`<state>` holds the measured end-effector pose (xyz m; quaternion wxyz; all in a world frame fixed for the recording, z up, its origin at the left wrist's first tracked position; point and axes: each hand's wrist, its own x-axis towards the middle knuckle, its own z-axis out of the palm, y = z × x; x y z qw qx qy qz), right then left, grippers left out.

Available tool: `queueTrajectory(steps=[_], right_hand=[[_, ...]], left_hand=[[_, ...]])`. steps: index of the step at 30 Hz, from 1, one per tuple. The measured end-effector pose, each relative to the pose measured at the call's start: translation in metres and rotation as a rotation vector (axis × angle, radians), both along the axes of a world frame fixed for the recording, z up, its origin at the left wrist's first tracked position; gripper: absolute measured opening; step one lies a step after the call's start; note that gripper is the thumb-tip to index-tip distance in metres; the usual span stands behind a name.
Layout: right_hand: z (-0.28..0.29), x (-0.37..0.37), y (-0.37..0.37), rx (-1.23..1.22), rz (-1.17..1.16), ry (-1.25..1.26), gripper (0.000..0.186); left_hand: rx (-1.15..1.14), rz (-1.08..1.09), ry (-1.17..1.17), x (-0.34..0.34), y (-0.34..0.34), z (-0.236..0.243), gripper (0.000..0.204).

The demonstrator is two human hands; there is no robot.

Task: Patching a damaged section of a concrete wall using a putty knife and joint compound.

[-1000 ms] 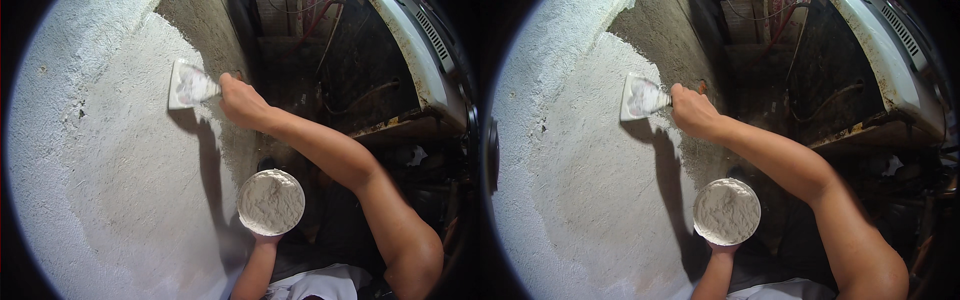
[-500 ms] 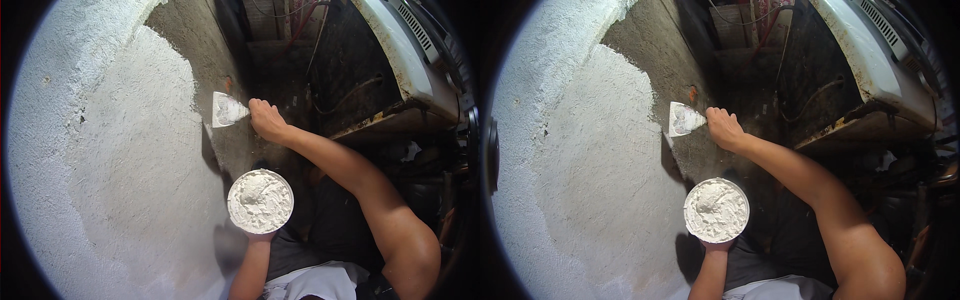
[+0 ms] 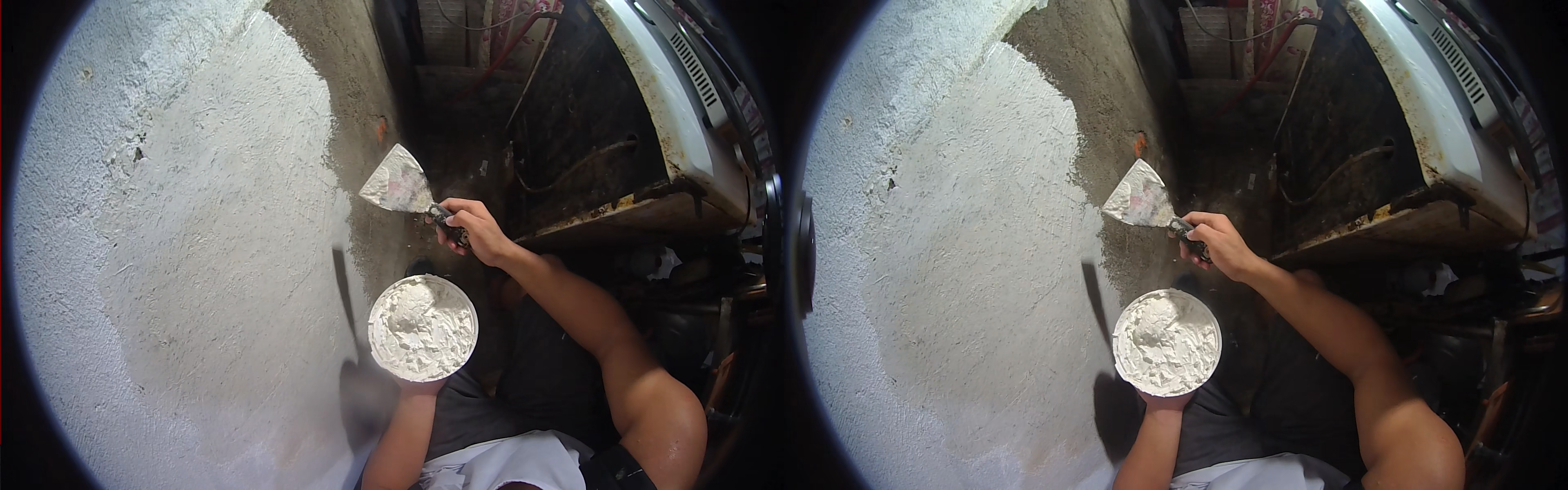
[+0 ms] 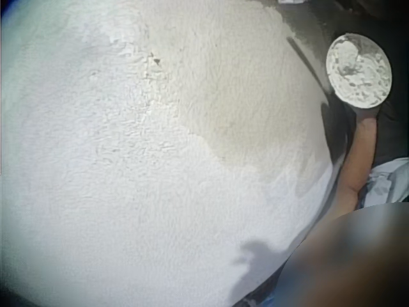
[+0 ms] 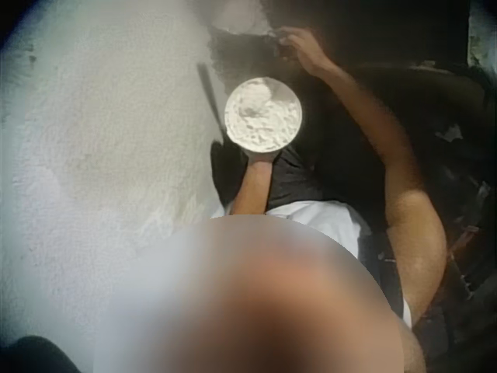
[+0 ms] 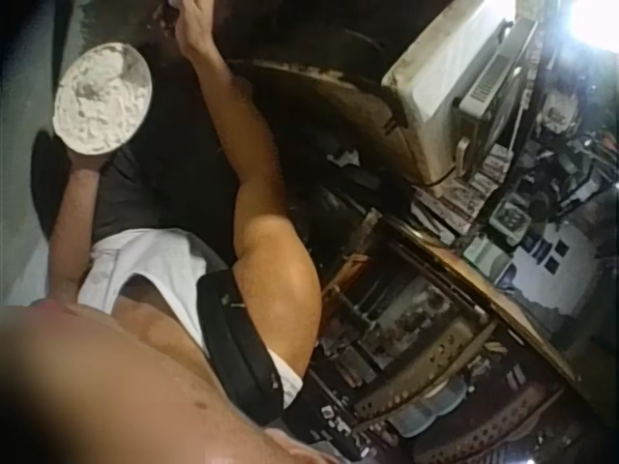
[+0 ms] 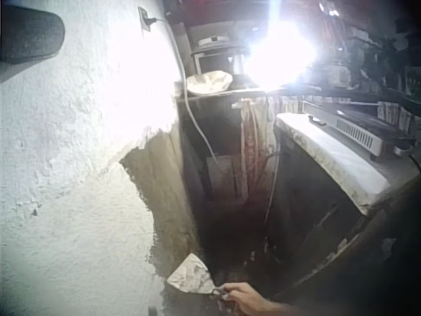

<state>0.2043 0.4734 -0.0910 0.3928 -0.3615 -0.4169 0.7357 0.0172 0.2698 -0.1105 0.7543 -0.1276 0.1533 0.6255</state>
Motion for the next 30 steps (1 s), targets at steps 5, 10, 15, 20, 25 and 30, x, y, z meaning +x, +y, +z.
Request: queueTrajectory(steps=[5, 10, 15, 20, 25, 30], right_hand=[[-0.022, -0.026, 0.013, -0.100, -0.021, 0.145, 0.026], [-0.075, -0.037, 0.050, 0.088, -0.010, -0.211, 0.024], [-0.077, -0.071, 0.116, 0.387, -0.035, -0.438, 0.026], [-0.101, -0.122, 0.159, 0.634, -0.220, -0.489, 0.032], [-0.152, -0.122, 0.148, 0.603, -0.199, -0.646, 0.033], [-0.117, -0.082, 0.044, 0.599, -0.159, -0.779, 0.030]], left_hand=[[0.016, -0.008, -0.104, -0.016, 0.017, -0.003, 0.077], [-0.004, 0.022, -0.132, -0.022, 0.029, -0.025, 0.075], [0.026, 0.001, -0.040, -0.027, 0.048, -0.030, 0.079], [-0.085, -0.016, 0.124, -0.026, 0.057, -0.042, 0.077], [-0.091, -0.009, -0.002, -0.030, 0.029, -0.057, 0.078], [-0.093, 0.002, 0.057, -0.050, -0.007, -0.034, 0.078]])
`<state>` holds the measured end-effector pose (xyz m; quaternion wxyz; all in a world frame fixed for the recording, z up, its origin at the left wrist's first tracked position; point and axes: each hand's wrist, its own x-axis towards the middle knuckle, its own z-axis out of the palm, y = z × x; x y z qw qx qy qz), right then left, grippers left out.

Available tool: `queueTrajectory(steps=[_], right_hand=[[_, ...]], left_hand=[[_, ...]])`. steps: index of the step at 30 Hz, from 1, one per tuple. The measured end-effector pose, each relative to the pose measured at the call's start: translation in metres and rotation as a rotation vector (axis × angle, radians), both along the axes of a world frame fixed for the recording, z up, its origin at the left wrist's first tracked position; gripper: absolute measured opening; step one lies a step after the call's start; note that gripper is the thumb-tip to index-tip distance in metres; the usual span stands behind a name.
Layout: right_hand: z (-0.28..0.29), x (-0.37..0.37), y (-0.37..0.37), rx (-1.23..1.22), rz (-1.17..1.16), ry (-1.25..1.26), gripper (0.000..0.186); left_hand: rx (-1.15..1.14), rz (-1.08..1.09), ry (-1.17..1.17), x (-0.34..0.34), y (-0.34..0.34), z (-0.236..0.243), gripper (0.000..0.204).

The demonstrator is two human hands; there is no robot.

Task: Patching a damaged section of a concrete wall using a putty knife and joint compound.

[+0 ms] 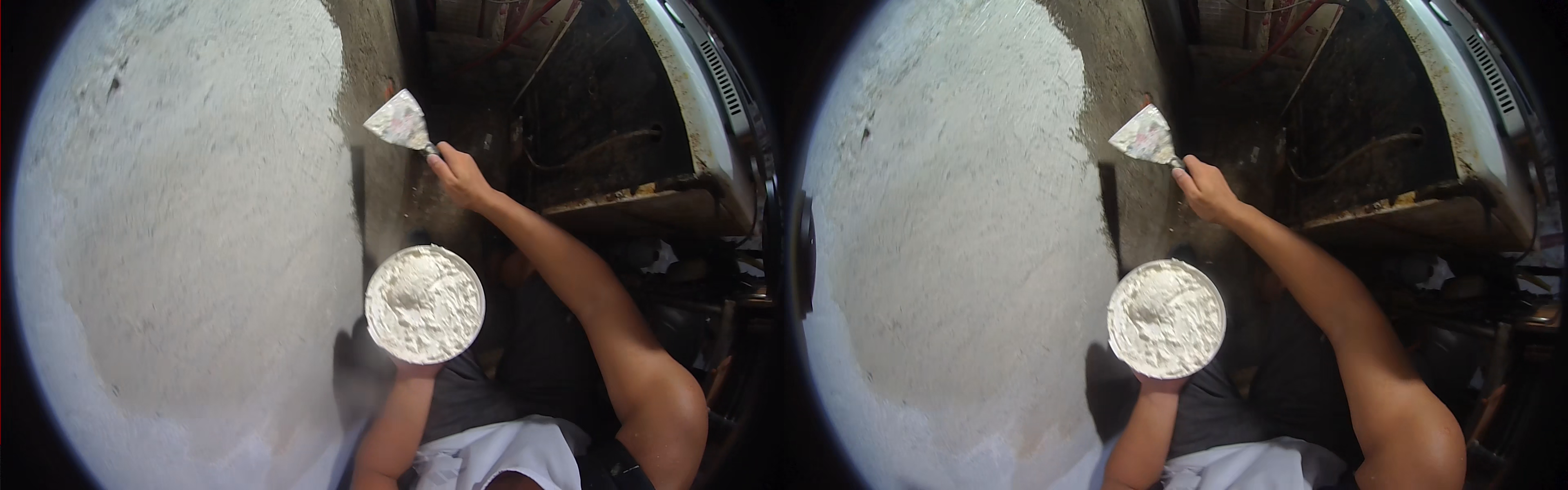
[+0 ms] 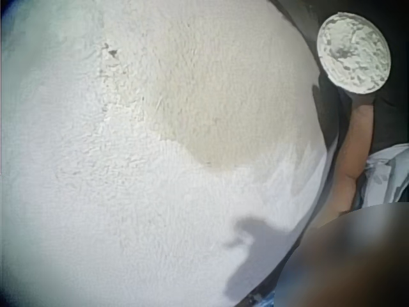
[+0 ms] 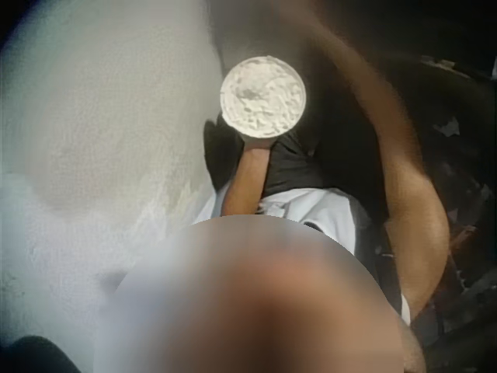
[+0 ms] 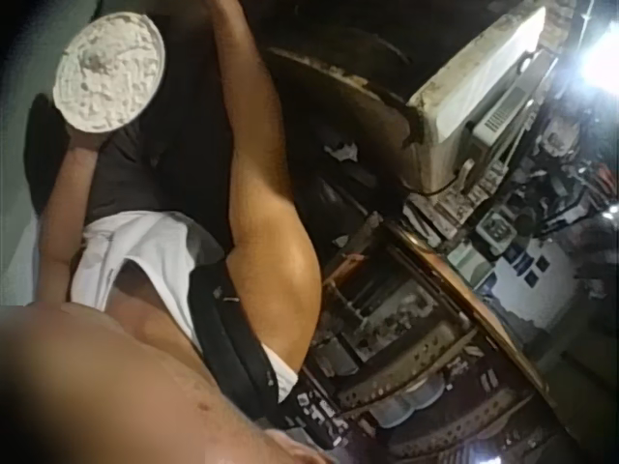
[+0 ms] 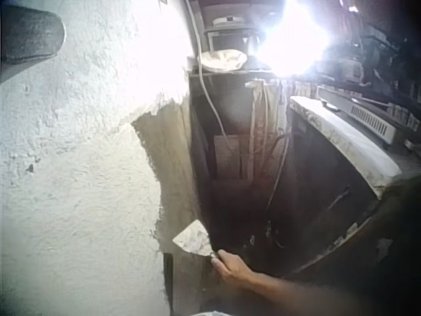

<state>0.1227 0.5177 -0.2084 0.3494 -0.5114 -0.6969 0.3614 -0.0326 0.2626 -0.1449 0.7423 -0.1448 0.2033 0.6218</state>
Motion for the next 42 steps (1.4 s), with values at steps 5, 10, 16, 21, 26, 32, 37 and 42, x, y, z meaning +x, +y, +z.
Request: queueTrajectory(steps=[5, 10, 16, 21, 26, 32, 37, 42], right_hand=[[0.100, 0.072, -0.143, -0.173, -0.018, 0.140, 0.013], [0.162, 0.120, -0.311, -0.176, -0.117, 0.165, 0.016], [0.204, 0.122, -0.439, -0.280, -0.047, 0.150, 0.022], [0.236, 0.112, -0.501, 0.120, 0.027, -0.106, 0.027], [0.242, 0.103, -0.546, 0.202, 0.081, -0.149, 0.032], [0.247, 0.091, -0.575, 0.240, 0.061, -0.307, 0.037], [0.232, 0.088, -0.586, 0.263, 0.023, -0.426, 0.040], [0.231, 0.093, -0.578, 0.229, 0.034, -0.455, 0.041]], left_hand=[[0.098, 0.021, 0.081, -0.009, -0.060, -0.004, 0.070], [0.331, -0.017, -0.180, -0.010, -0.141, 0.020, 0.075], [0.328, -0.098, -0.072, 0.011, -0.178, 0.050, 0.077], [0.313, -0.094, -0.026, 0.021, -0.218, 0.073, 0.076], [0.373, -0.151, -0.072, 0.005, -0.260, 0.080, 0.075], [0.406, -0.175, -0.115, -0.008, -0.291, 0.080, 0.074], [0.316, -0.142, -0.127, -0.011, -0.291, 0.072, 0.088], [0.412, -0.138, -0.201, -0.014, -0.283, 0.062, 0.103]])
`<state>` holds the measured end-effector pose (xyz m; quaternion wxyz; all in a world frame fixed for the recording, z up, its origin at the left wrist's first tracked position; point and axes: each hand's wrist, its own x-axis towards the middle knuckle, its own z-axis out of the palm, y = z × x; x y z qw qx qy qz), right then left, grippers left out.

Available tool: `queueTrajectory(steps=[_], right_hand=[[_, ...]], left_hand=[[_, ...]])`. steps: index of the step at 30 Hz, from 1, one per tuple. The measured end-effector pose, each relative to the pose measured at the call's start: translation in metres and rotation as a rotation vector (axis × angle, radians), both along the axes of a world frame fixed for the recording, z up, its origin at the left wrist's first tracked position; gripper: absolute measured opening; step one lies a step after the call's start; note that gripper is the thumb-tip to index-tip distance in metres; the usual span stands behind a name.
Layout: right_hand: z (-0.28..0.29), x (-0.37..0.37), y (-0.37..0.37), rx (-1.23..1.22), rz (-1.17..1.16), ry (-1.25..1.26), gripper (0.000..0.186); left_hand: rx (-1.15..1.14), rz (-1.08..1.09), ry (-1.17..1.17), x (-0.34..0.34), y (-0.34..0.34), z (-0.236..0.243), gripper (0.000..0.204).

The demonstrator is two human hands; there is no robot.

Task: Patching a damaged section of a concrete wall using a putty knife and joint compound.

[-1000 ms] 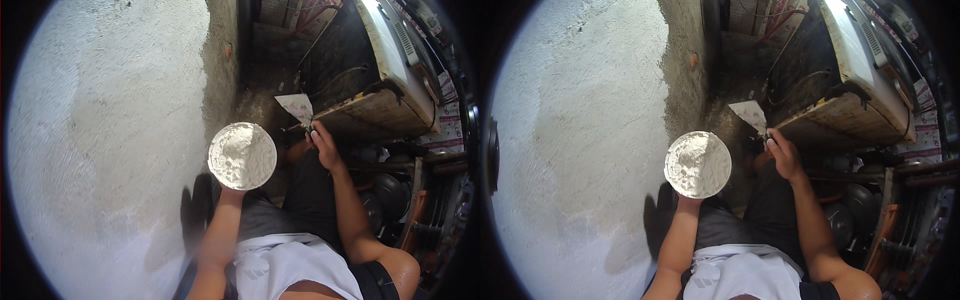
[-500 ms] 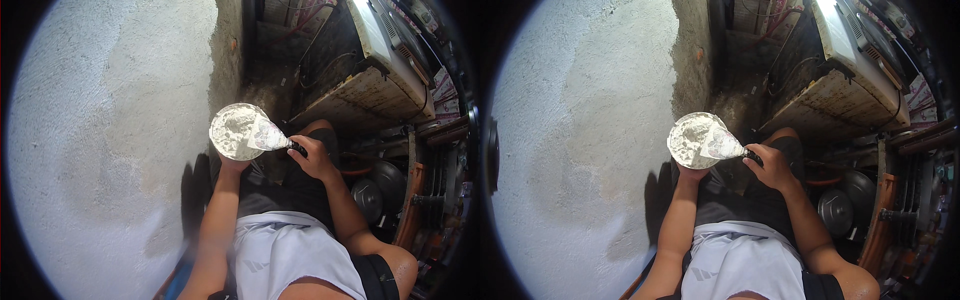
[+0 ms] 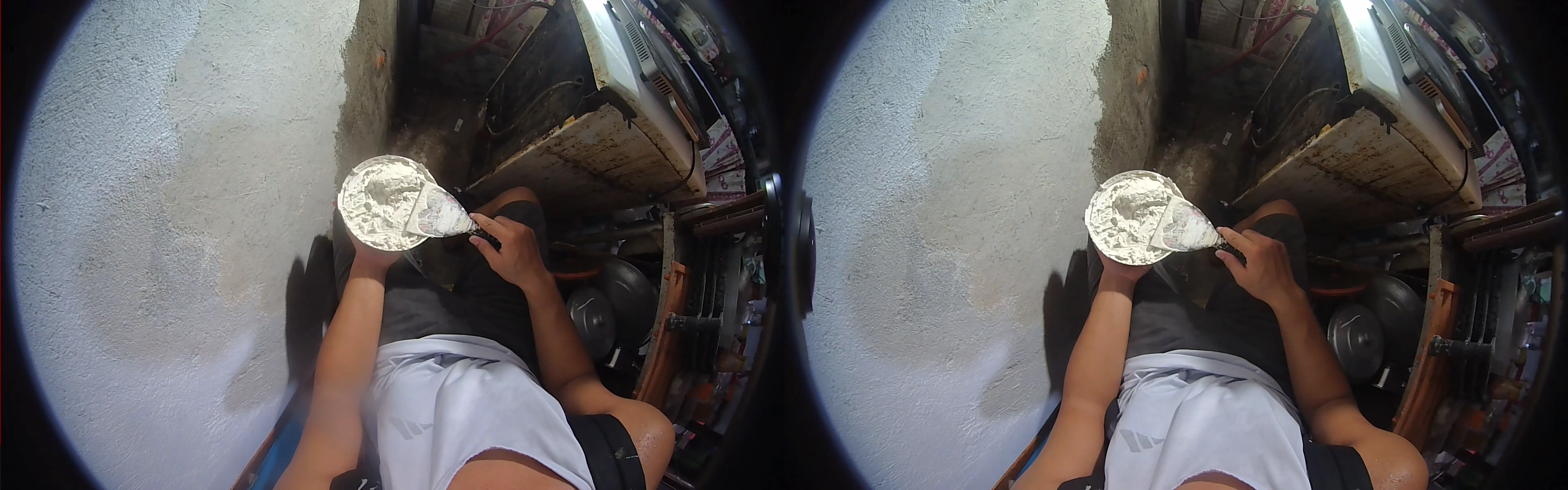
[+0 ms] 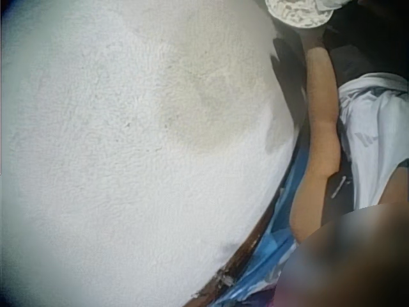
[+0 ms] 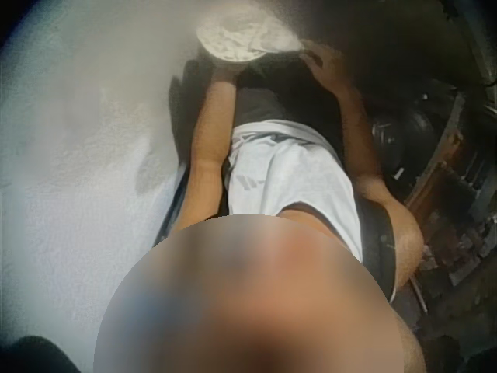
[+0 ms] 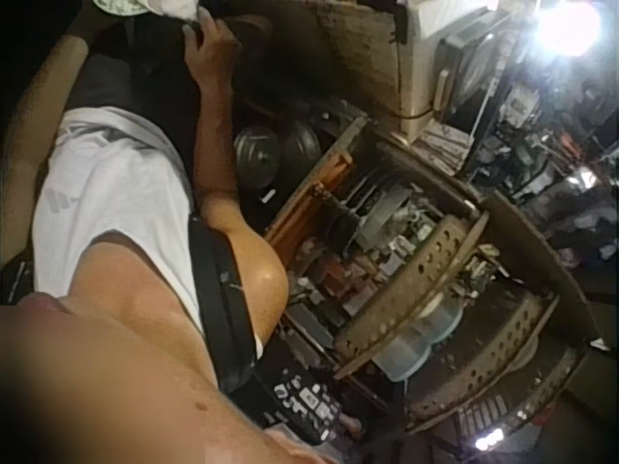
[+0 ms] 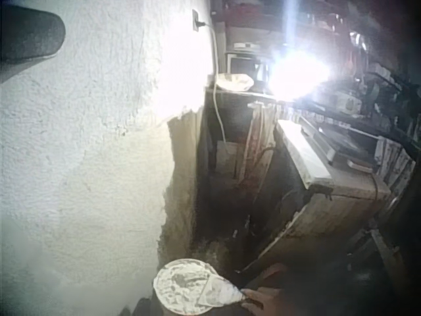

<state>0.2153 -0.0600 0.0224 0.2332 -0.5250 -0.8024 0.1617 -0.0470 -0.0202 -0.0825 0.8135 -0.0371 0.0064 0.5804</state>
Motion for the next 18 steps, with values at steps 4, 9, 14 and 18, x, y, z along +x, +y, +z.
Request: queueTrajectory(steps=[4, 9, 14, 18], right_hand=[[0.006, 0.000, 0.007, -0.047, 0.027, 0.006, 0.040], [0.012, 0.004, 0.008, -0.086, 0.020, -0.049, 0.039], [0.016, 0.005, 0.009, -0.087, 0.031, -0.009, 0.038], [0.023, 0.008, 0.007, -0.107, 0.021, -0.052, 0.037]], left_hand=[[-0.003, 0.018, 0.001, -0.002, 0.007, -0.008, 0.102], [0.056, 0.065, 0.073, 0.004, 0.004, -0.010, 0.092], [0.028, 0.094, 0.094, 0.000, 0.006, -0.013, 0.100], [-0.005, 0.098, 0.098, 0.000, 0.005, -0.015, 0.104]])
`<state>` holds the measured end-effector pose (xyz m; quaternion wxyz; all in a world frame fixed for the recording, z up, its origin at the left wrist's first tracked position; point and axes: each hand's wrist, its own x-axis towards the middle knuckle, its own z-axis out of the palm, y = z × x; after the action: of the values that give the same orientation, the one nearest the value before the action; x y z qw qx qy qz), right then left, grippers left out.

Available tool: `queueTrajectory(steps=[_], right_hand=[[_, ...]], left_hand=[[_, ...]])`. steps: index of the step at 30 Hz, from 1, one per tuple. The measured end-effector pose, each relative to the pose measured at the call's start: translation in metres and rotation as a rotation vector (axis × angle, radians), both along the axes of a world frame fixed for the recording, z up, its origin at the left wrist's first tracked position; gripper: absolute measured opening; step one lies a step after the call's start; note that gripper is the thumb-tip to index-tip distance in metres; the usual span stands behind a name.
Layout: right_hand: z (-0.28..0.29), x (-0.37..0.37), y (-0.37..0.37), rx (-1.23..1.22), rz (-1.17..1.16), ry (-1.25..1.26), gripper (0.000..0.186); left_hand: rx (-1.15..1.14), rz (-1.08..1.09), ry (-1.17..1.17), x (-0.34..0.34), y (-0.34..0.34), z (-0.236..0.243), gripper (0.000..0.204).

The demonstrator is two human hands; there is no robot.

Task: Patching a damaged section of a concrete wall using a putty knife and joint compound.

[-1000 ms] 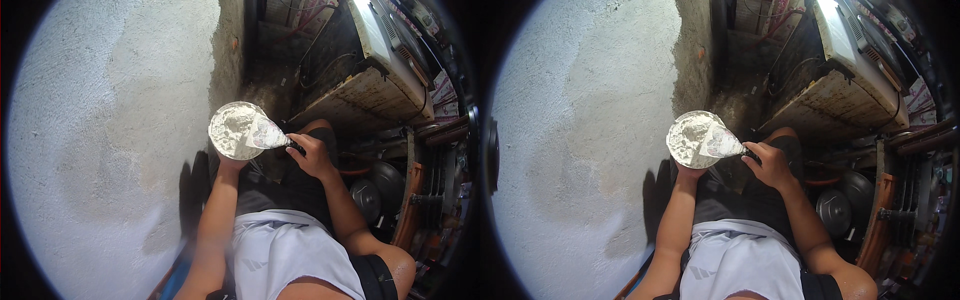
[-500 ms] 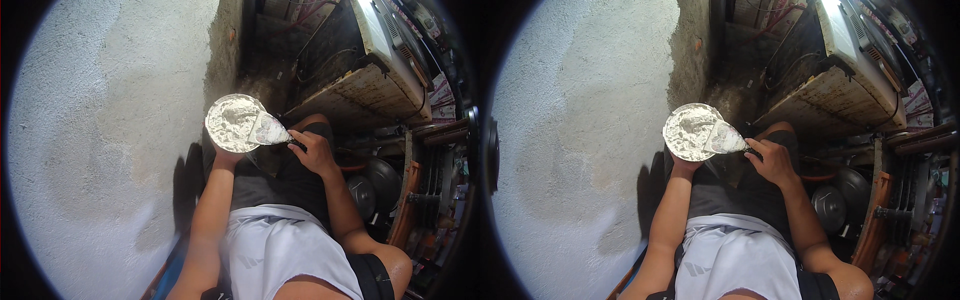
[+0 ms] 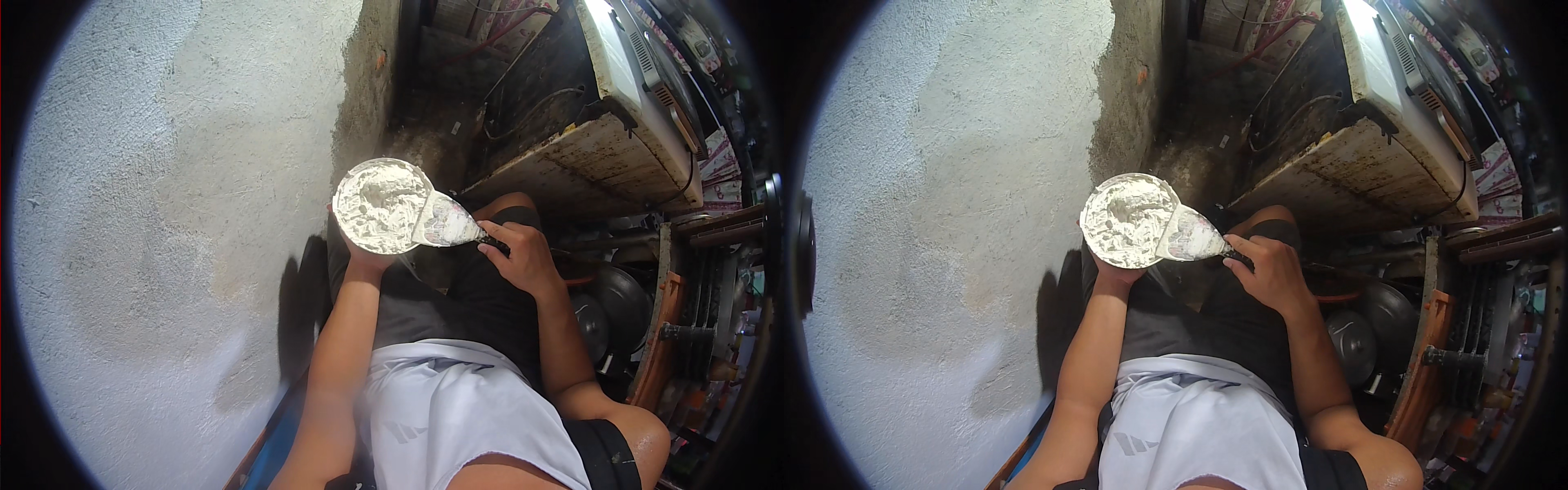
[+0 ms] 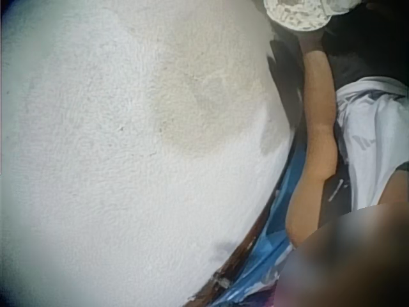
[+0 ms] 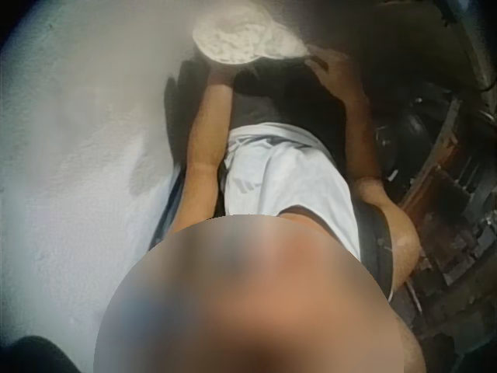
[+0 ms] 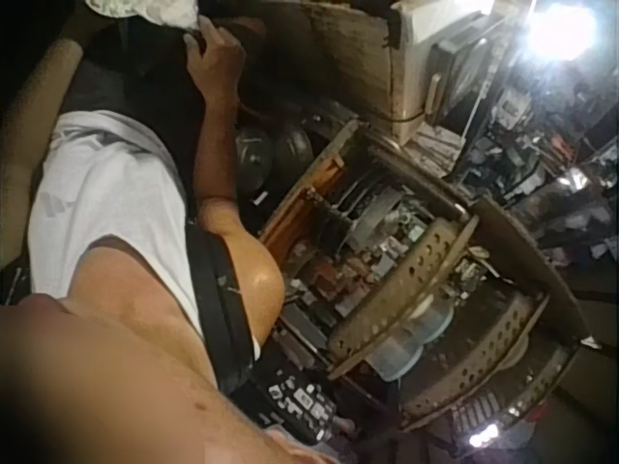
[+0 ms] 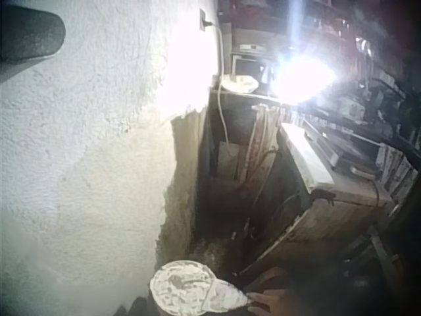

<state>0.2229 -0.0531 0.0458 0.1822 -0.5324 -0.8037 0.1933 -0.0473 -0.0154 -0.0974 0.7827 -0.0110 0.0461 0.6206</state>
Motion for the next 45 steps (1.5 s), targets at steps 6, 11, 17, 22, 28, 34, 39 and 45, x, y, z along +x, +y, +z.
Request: queueTrajectory(steps=[6, 11, 17, 22, 28, 34, 39, 45], right_hand=[[0.008, 0.003, -0.004, 0.001, 0.003, -0.016, 0.037], [0.013, 0.002, -0.003, 0.002, 0.002, -0.033, 0.036], [0.016, 0.000, -0.008, 0.001, -0.007, -0.049, 0.036], [0.004, 0.006, -0.012, 0.001, -0.057, -0.065, 0.036], [-0.018, 0.036, -0.002, 0.110, -0.082, 0.144, 0.035], [-0.017, 0.046, -0.003, -0.935, -0.167, 1.070, 0.046], [-0.025, 0.039, -0.011, -1.190, -0.119, 1.458, 0.054], [-0.033, 0.013, -0.009, -0.512, -0.242, 0.808, 0.034]], left_hand=[[0.054, -0.038, -0.065, -0.002, -0.004, 0.004, 0.096], [-0.003, -0.058, -0.149, -0.007, -0.001, -0.002, 0.104], [-0.028, -0.030, -0.089, -0.014, -0.001, 0.000, 0.104], [0.115, -0.132, -0.055, -0.021, 0.000, 0.002, 0.104], [0.011, -0.025, 0.012, -0.002, 0.011, -0.004, 0.103], [-0.062, 0.075, 0.052, 0.005, 0.015, -0.005, 0.100], [-0.051, 0.048, 0.057, 0.012, 0.013, -0.002, 0.101], [-0.009, 0.025, 0.040, 0.019, 0.011, 0.003, 0.102]])
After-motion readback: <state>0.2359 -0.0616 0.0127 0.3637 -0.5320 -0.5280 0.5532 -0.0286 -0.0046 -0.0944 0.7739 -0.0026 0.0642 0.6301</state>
